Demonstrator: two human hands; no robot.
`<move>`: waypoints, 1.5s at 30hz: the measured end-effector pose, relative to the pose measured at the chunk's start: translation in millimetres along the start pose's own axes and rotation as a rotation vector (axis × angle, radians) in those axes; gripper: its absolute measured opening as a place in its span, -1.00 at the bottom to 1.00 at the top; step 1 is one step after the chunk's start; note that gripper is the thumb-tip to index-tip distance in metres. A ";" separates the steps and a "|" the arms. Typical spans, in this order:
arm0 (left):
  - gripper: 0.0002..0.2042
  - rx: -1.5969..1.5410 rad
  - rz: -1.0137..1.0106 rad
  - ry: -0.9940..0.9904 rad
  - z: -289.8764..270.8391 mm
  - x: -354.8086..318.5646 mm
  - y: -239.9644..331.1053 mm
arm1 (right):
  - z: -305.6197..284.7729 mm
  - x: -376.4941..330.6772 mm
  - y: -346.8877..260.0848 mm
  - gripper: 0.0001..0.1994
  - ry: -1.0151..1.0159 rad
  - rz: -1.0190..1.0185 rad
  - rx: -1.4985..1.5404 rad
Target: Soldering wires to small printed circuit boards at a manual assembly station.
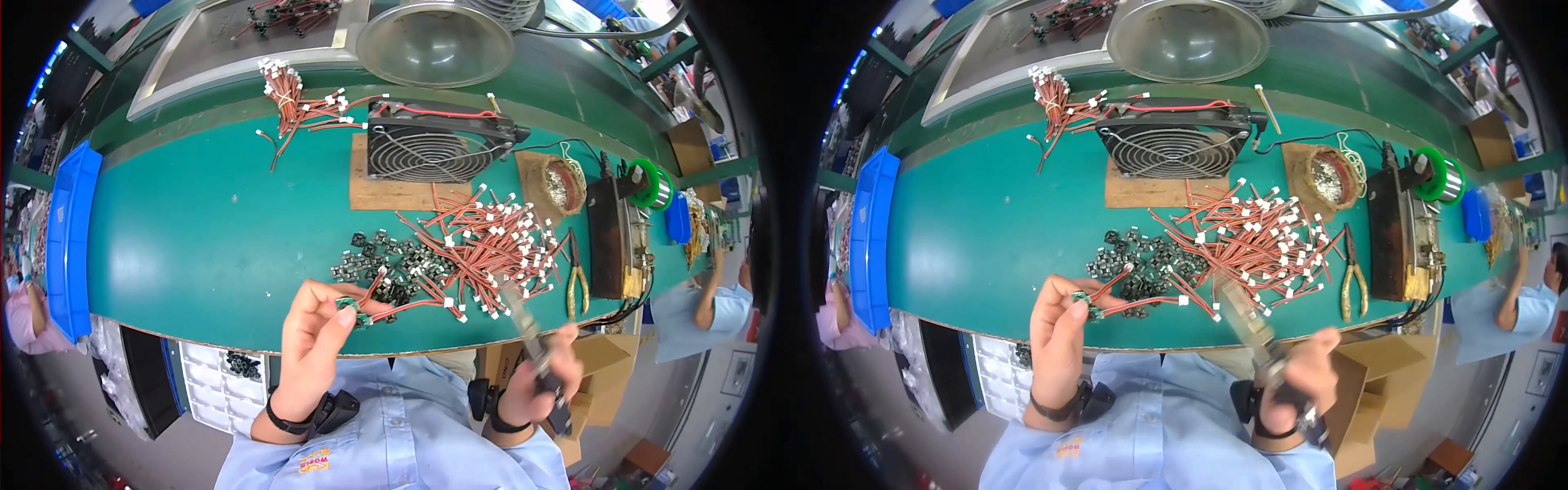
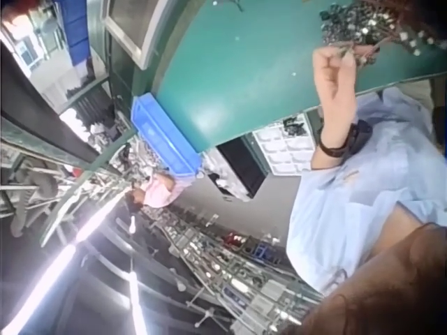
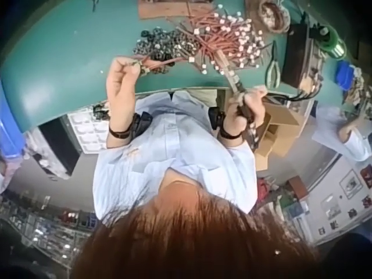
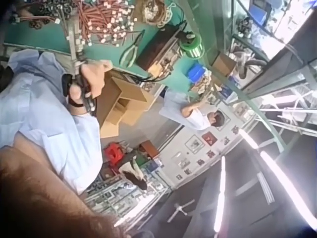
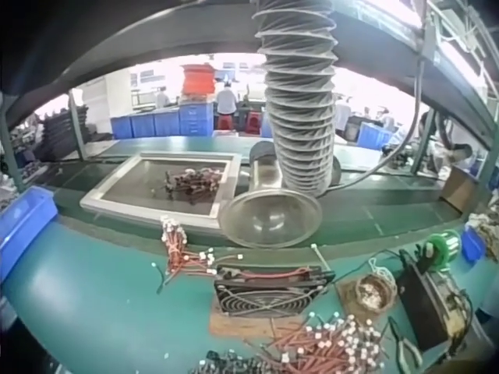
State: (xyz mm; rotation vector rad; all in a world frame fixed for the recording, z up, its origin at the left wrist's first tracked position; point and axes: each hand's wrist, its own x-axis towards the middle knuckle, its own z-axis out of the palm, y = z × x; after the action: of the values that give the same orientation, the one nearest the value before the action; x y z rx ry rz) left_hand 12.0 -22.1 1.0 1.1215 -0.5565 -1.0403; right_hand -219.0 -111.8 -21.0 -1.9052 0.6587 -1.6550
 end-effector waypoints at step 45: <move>-0.91 0.106 0.090 0.001 8.2 -5.5 -0.5 | 7.1 6.8 -34.5 -0.64 -0.602 0.003 -0.028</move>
State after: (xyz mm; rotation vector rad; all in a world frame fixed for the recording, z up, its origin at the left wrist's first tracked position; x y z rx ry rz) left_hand 2.8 -21.0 4.3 1.1795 -0.6618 -0.9415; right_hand -210.4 -90.2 6.3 -2.2597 0.4328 -0.9794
